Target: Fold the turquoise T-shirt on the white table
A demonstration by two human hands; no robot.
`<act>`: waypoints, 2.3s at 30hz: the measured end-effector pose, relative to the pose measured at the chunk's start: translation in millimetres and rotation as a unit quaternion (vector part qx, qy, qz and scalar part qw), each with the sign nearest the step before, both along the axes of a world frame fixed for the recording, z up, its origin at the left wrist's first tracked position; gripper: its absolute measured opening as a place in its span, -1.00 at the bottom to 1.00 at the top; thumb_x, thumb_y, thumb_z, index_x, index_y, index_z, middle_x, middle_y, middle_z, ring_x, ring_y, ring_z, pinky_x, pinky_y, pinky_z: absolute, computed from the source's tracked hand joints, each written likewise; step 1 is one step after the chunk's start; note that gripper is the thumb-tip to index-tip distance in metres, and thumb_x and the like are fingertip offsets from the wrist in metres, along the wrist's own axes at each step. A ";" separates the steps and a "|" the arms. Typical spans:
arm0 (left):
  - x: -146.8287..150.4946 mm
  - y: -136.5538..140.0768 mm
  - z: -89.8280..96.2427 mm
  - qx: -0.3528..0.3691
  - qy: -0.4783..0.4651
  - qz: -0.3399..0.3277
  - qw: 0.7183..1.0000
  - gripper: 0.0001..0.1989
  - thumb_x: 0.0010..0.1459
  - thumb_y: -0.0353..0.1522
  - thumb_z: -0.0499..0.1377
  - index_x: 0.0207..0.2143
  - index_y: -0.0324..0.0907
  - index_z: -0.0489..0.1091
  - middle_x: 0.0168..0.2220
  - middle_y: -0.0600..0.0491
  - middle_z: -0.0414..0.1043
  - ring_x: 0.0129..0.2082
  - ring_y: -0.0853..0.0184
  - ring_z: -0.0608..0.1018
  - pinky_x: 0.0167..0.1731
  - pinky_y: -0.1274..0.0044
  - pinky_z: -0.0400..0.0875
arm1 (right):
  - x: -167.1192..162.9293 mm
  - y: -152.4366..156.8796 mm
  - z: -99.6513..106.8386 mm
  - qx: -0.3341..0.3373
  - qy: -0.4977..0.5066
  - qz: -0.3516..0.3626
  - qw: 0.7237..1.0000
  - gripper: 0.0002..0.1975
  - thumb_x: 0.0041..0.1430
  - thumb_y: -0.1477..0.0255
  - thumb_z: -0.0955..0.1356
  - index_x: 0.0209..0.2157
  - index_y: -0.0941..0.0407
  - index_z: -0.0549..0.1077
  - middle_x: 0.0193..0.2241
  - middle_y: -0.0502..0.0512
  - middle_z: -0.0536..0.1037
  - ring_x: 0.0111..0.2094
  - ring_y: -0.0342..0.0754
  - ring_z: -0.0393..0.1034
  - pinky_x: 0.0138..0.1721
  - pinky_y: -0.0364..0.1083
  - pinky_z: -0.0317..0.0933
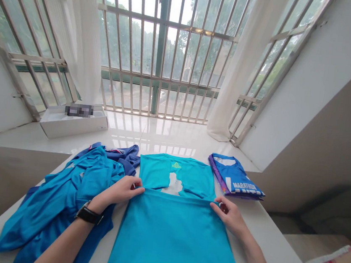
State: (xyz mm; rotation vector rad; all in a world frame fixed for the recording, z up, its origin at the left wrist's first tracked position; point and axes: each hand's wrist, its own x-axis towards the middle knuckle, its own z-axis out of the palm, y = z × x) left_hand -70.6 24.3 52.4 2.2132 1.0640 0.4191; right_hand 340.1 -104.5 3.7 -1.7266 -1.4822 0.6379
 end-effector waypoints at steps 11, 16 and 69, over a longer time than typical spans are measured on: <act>-0.3 -1.8 -11.4 0.050 -0.002 0.046 0.998 -0.61 0.12 -0.04 0.18 -0.52 -0.16 0.35 -0.52 0.06 0.39 -0.48 0.30 0.37 -0.49 0.53 0.10 | -0.3 2.8 -1.7 0.018 -0.067 -0.034 0.997 -0.51 0.00 -0.10 0.38 -0.43 0.07 0.45 -0.64 -0.07 0.32 -0.57 -0.10 0.19 -0.50 -0.12 0.14; -1.5 -2.0 -14.8 0.061 0.012 0.048 0.997 -0.63 0.16 -0.07 0.18 -0.51 -0.16 0.34 -0.50 0.06 0.40 -0.48 0.30 0.38 -0.49 0.52 0.10 | 3.8 2.6 -4.3 0.015 -0.052 -0.025 0.998 -0.53 0.06 -0.07 0.37 -0.40 0.08 0.45 -0.56 -0.03 0.42 -0.53 -0.10 0.23 -0.47 -0.12 0.17; 30.6 -85.9 -46.5 0.202 0.143 -0.049 0.968 -0.22 0.35 0.06 -0.10 0.42 -0.25 -0.08 0.43 -0.18 -0.19 0.41 -0.02 -0.01 0.34 0.14 -0.01 | -66.8 -35.7 -9.5 -0.095 -0.371 0.071 0.921 -0.15 0.31 -0.11 0.06 0.40 0.20 -0.02 0.42 0.13 -0.10 0.42 0.14 -0.20 0.41 0.17 -0.18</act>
